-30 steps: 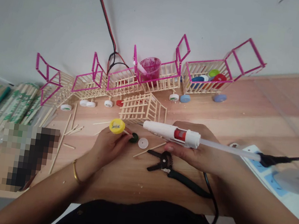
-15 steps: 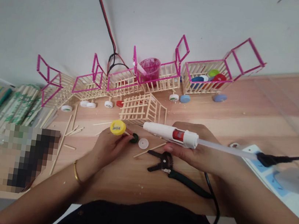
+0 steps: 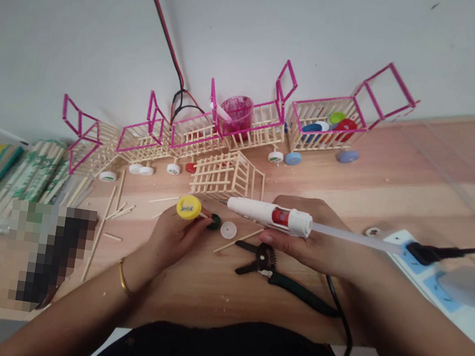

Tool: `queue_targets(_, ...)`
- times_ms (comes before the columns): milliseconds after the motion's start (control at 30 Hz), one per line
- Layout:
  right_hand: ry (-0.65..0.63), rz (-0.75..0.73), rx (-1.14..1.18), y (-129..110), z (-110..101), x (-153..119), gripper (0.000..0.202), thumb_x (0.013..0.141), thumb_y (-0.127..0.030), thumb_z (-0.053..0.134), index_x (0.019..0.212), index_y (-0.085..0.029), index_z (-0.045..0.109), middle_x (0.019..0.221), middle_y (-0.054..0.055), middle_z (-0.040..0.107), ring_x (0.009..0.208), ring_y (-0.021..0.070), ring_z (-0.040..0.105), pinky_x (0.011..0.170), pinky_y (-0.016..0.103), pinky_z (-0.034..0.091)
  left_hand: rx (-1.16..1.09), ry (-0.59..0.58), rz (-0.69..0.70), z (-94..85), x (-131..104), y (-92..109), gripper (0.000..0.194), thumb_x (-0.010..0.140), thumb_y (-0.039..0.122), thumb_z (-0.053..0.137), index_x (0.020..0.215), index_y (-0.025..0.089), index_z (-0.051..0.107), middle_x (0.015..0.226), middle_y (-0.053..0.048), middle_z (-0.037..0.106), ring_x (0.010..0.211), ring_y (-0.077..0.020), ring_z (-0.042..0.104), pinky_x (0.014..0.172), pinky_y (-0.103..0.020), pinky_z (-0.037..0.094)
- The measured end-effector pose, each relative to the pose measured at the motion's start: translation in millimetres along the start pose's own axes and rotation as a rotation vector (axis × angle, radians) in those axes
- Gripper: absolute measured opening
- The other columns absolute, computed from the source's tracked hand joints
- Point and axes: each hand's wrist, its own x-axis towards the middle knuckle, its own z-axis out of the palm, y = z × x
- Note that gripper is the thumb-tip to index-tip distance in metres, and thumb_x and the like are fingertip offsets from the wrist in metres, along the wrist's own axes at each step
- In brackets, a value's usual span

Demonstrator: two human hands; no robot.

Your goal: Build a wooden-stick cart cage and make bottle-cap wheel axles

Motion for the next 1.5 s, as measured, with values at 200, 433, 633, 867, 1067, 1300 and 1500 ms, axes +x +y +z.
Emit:
queue_targets(200, 0.003, -0.01, 0.046, -1, 0, 1, 0.028, 0.077, -0.046, 0.062, 0.07, -0.02, 0.054, 0.061, -0.003, 0.051, 0.054, 0.0125, 0.046, 0.049, 0.025, 0.032, -0.01, 0.015, -0.002, -0.2, 1, 1, 0.009, 0.087, 0.023, 0.054, 0.085, 0.018, 0.062, 0.082, -0.006, 0.067, 0.076, -0.0173, 0.063, 0.069, -0.031, 0.052)
queue_targets(433, -0.069, -0.13, 0.135, -4, -2, 2, 0.025, 0.079, -0.044, 0.06, 0.078, -0.019, 0.058, 0.071, 0.001, 0.057, 0.062, 0.0147, 0.053, 0.056, 0.028, 0.038, 0.015, 0.007, -0.003, -1.3, 3, 3, 0.011, 0.087, 0.022, 0.054, 0.082, 0.016, 0.062, 0.08, -0.006, 0.067, 0.075, -0.0172, 0.062, 0.068, -0.03, 0.051)
queue_targets(633, 0.067, -0.078, -0.059, -6, -9, -5, 0.025, 0.08, -0.045, 0.057, 0.074, -0.022, 0.051, 0.067, -0.001, 0.057, 0.056, 0.0137, 0.052, 0.052, 0.027, 0.036, 0.015, 0.005, -0.007, -1.5, 3, 3, 0.011, 0.088, 0.023, 0.054, 0.084, 0.016, 0.061, 0.082, -0.006, 0.067, 0.075, -0.0171, 0.062, 0.069, -0.031, 0.051)
queue_targets(867, 0.181, 0.109, -0.408, 9, -19, -3, 0.029, 0.077, -0.049, 0.058, 0.078, -0.024, 0.045, 0.061, 0.0, 0.056, 0.049, 0.0164, 0.05, 0.045, 0.026, 0.033, 0.021, 0.008, -0.004, -0.6, 1, 2, 0.01, 0.087, 0.023, 0.055, 0.085, 0.018, 0.062, 0.082, -0.006, 0.068, 0.076, -0.0174, 0.063, 0.07, -0.031, 0.052)
queue_targets(1067, 0.079, 0.248, -0.514, 25, -16, 6, 0.03, 0.075, -0.041, 0.059, 0.096, -0.021, 0.052, 0.088, 0.009, 0.067, 0.07, 0.0257, 0.061, 0.057, 0.032, 0.041, 0.02, 0.032, 0.0, -0.2, 1, 3, 0.01, 0.087, 0.024, 0.055, 0.086, 0.018, 0.062, 0.082, -0.006, 0.068, 0.076, -0.0173, 0.064, 0.069, -0.031, 0.052)
queue_targets(1300, -0.011, 0.156, -0.518, 39, -13, 5, 0.025, 0.079, -0.031, 0.054, 0.101, -0.02, 0.048, 0.097, 0.014, 0.062, 0.08, 0.0264, 0.06, 0.063, 0.033, 0.041, 0.021, 0.023, -0.001, 0.3, 1, 2, 0.009, 0.086, 0.023, 0.056, 0.085, 0.017, 0.062, 0.082, -0.006, 0.068, 0.076, -0.0169, 0.063, 0.069, -0.03, 0.052)
queue_targets(1500, -0.041, 0.139, -0.569, 44, -13, 5, 0.026, 0.081, -0.038, 0.053, 0.099, -0.02, 0.048, 0.095, 0.012, 0.061, 0.075, 0.0251, 0.06, 0.061, 0.033, 0.04, 0.019, 0.012, -0.001, 0.3, 0, 1, 0.01, 0.087, 0.023, 0.054, 0.087, 0.018, 0.063, 0.084, -0.006, 0.068, 0.077, -0.0175, 0.064, 0.071, -0.031, 0.052)
